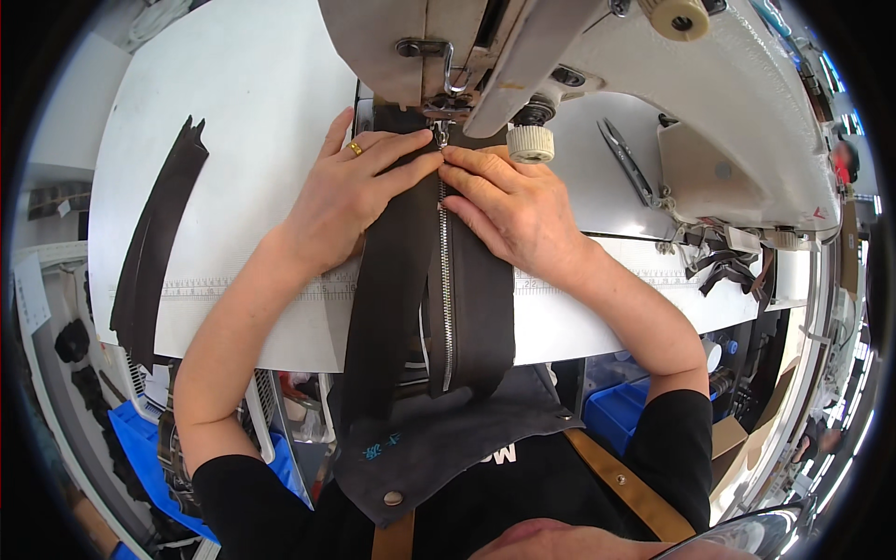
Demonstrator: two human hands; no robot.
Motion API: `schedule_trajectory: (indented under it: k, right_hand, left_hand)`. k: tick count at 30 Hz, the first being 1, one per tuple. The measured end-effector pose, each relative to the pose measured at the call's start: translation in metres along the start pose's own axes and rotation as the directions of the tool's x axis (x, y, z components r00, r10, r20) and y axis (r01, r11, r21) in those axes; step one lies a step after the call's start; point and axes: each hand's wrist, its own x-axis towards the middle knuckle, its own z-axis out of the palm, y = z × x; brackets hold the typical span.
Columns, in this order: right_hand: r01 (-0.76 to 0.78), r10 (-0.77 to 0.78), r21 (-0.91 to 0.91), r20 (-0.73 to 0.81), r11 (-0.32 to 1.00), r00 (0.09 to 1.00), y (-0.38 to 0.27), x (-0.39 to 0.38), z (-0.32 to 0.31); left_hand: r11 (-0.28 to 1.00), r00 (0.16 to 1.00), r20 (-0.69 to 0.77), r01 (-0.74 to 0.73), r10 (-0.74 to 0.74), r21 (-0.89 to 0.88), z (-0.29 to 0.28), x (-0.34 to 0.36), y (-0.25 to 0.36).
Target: The person sews a zipper onto a plaid fabric pouch using an industrial sewing machine. They guide the fabric under the presser foot, stitch along the zipper teeth, and trim excess threads with scissors. The process is repeated for multiple pouches, involving flipping the fabric and adjusting the zipper alignment.
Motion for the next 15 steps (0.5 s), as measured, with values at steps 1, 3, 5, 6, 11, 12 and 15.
schedule_trajectory:
  k: [1,3,5,6,11,12,15]
  right_hand:
    - [-0.004,0.004,0.029,0.0,1.0,1.0,0.002,-0.001,0.0]
    - [-0.009,0.009,0.088,0.002,0.996,1.0,0.008,-0.001,-0.001]
    - [0.046,-0.046,0.043,-0.006,0.998,0.999,0.022,0.006,-0.001]
    - [0.073,-0.073,0.024,-0.008,0.997,0.997,0.03,0.009,-0.001]
    - [0.248,-0.246,0.007,0.125,0.969,0.961,0.049,0.023,-0.009]
    - [0.284,-0.283,0.009,0.104,0.959,0.953,0.052,0.025,-0.009]
    - [0.359,-0.342,-0.056,0.197,0.932,0.919,0.062,0.027,-0.01]
  left_hand:
    - [1.0,1.0,-0.012,-0.003,0.003,0.002,0.001,0.0,0.0]
    - [1.0,0.999,-0.037,-0.006,0.007,0.01,0.003,0.0,0.0]
    - [1.0,0.999,-0.04,-0.005,0.006,0.015,0.003,0.001,0.0]
    - [1.0,0.999,-0.039,-0.001,0.002,0.018,0.003,0.001,0.001]
    - [1.0,0.998,-0.064,0.005,-0.004,0.018,0.004,0.0,0.001]
    - [1.0,0.998,-0.069,0.003,-0.001,0.023,0.004,0.0,0.001]
    - [0.999,0.998,-0.055,-0.004,0.006,0.035,0.004,0.0,0.0]
